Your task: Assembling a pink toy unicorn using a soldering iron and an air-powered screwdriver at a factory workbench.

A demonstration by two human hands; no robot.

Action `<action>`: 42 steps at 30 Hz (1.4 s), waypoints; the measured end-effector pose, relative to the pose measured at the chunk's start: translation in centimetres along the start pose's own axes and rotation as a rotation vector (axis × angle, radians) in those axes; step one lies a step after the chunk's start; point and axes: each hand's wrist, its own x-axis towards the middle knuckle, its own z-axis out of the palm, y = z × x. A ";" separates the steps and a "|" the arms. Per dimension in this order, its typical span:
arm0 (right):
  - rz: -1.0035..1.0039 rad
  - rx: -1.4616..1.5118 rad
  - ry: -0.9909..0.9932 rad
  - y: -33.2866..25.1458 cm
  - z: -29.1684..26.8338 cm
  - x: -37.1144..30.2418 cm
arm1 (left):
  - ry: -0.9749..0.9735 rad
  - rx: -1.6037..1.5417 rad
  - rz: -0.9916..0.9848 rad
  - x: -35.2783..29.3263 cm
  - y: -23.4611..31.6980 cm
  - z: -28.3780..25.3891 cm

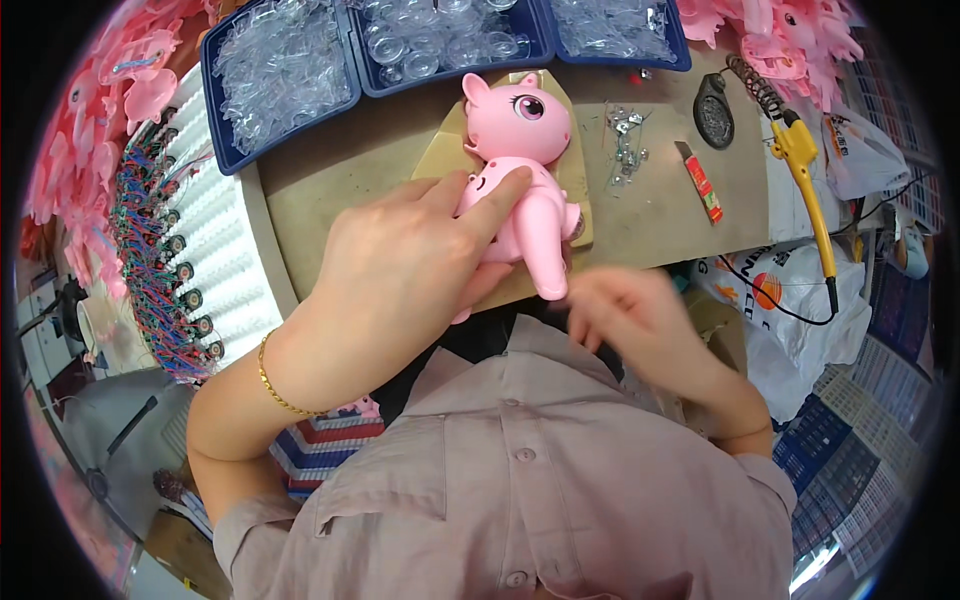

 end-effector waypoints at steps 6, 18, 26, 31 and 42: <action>-0.766 -0.846 0.459 1.1 -1.6 4.4 | 0.072 0.017 0.029 0.2 0.1 0.3; -0.718 -0.766 0.424 -8.7 -1.5 12.7 | 0.135 0.010 0.010 -0.4 0.2 0.9; -0.754 -1.021 0.482 -6.9 -0.4 15.6 | -0.043 0.187 0.048 0.1 0.4 0.8; -0.647 -0.329 0.357 -6.5 -1.5 15.8 | 0.111 0.061 0.019 -0.1 0.5 1.2; -0.843 0.231 0.277 -9.5 -2.9 13.6 | -0.010 0.131 -0.058 0.3 0.0 0.2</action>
